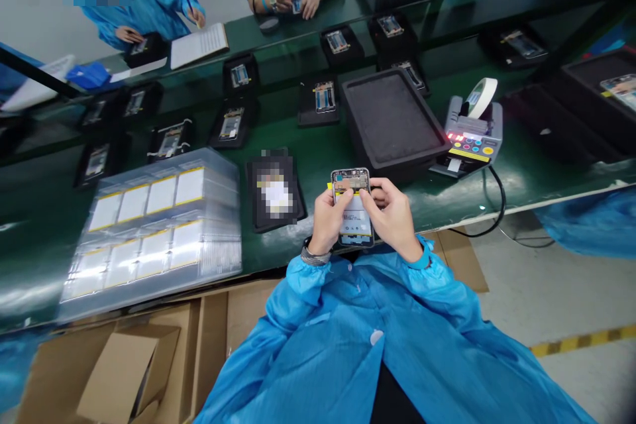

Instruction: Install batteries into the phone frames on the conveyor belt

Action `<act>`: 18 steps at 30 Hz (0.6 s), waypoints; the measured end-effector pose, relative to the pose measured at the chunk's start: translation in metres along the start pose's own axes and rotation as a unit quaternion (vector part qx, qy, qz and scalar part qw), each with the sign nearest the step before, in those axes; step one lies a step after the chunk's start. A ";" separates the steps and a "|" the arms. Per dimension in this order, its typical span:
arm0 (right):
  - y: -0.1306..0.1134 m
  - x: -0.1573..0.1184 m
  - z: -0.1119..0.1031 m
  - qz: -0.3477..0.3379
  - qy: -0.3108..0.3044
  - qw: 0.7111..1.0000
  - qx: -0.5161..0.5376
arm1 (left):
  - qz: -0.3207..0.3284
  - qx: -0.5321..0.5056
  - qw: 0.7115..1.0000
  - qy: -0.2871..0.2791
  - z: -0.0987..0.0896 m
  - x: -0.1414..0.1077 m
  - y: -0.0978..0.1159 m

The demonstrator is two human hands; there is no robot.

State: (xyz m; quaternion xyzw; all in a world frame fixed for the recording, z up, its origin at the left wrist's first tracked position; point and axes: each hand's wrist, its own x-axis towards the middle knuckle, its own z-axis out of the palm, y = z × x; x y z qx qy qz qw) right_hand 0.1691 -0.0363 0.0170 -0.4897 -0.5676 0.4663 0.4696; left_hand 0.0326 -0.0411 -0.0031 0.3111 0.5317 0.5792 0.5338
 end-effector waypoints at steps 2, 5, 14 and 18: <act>0.002 -0.001 -0.001 0.000 0.001 1.000 0.001 | -0.004 -0.005 1.000 -0.005 0.000 -0.001 -0.002; 0.006 -0.002 0.001 -0.001 0.000 1.000 -0.004 | 0.003 0.005 1.000 0.000 0.000 -0.002 -0.002; 0.001 -0.002 -0.025 0.044 0.017 0.998 0.052 | -0.130 -0.105 0.986 -0.009 -0.008 -0.003 -0.007; 0.019 0.010 -0.085 0.054 0.263 0.963 0.024 | -0.129 -0.112 0.984 0.052 -0.021 0.005 -0.009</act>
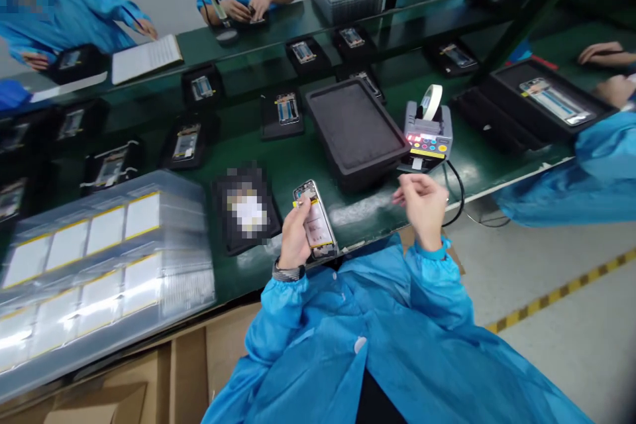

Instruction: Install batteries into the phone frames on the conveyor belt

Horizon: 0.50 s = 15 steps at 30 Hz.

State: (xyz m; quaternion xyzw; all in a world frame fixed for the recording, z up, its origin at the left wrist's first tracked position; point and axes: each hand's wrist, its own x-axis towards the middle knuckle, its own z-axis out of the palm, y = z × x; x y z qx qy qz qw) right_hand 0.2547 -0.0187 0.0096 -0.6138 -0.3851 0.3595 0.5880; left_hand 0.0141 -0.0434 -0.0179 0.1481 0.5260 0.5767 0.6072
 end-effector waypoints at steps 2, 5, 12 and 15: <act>0.014 0.024 -0.019 -0.005 0.087 0.996 -0.019 | 0.013 0.005 1.000 0.023 -0.004 0.005 0.002; 0.032 0.050 -0.030 0.027 0.112 0.993 -0.012 | 0.019 0.005 0.999 0.041 -0.006 0.008 0.004; 0.027 0.060 -0.020 0.075 0.098 0.992 0.012 | 0.027 -0.020 0.999 0.029 0.000 0.001 0.003; 0.025 0.062 -0.019 0.091 0.113 0.989 0.011 | 0.044 -0.018 0.999 0.016 0.000 -0.001 0.003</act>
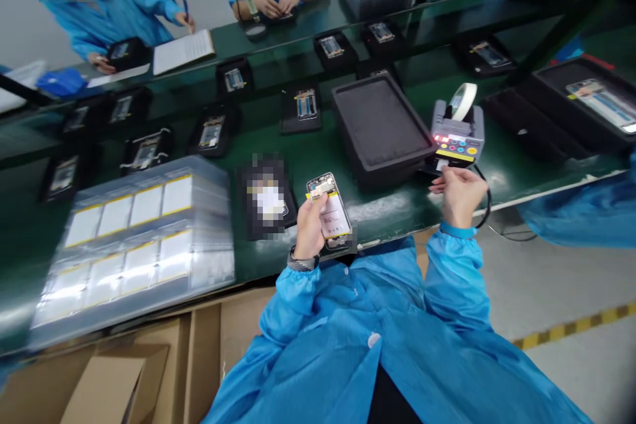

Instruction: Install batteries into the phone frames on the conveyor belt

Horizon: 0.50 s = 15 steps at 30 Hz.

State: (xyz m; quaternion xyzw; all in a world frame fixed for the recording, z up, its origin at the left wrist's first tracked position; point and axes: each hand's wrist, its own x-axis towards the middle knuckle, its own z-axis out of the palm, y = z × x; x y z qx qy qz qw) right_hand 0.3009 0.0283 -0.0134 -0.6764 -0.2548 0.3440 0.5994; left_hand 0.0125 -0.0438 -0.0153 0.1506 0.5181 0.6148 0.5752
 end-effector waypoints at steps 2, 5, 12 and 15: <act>0.001 0.001 0.001 -0.003 0.010 1.000 -0.001 | 0.011 -0.002 1.000 -0.002 -0.001 -0.001 0.001; 0.001 0.000 0.002 -0.026 0.016 1.000 -0.005 | 0.020 -0.002 1.000 -0.008 -0.001 -0.002 0.002; -0.003 -0.007 0.005 -0.040 0.030 0.998 -0.029 | 0.016 -0.002 1.000 -0.025 0.001 -0.005 0.008; 0.001 -0.006 0.002 -0.049 0.032 0.998 -0.035 | 0.012 -0.003 1.000 -0.005 0.001 -0.002 0.007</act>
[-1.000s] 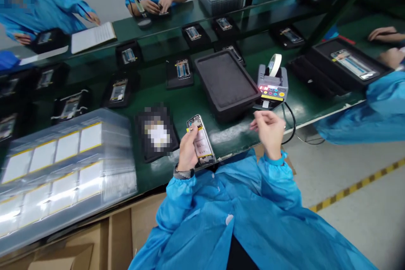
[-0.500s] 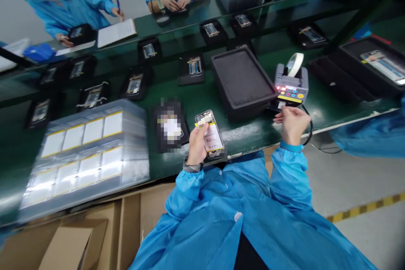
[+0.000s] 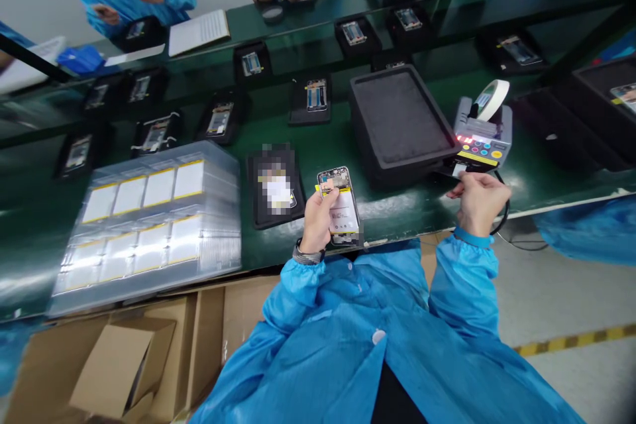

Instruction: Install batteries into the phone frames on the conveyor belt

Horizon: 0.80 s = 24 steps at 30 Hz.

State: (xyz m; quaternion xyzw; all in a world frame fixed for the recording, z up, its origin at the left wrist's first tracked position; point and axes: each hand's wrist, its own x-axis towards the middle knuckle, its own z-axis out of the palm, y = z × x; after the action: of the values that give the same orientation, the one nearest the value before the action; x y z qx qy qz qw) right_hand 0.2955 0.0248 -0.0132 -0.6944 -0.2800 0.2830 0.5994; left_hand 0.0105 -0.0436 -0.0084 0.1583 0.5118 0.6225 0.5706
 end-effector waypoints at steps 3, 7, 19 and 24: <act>0.002 -0.010 -0.008 -0.005 -0.015 1.000 0.006 | -0.005 -0.011 1.000 0.026 0.000 0.005 -0.005; -0.005 -0.055 -0.014 -0.020 -0.127 0.992 0.015 | -0.021 -0.031 0.999 0.010 -0.006 0.012 -0.010; -0.008 -0.139 0.021 -0.002 -0.371 0.929 -0.002 | 0.082 0.055 0.986 -0.132 -0.011 0.005 -0.008; -0.007 -0.146 0.024 -0.047 -0.376 0.925 -0.039 | 0.113 0.071 0.983 -0.128 -0.010 0.005 -0.006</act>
State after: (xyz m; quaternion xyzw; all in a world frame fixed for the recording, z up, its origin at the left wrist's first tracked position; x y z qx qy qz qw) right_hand 0.1779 -0.0643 -0.0013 -0.5457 -0.5279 0.4837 0.4354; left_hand 0.0042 -0.0449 -0.0195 0.3340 0.4562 0.6196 0.5444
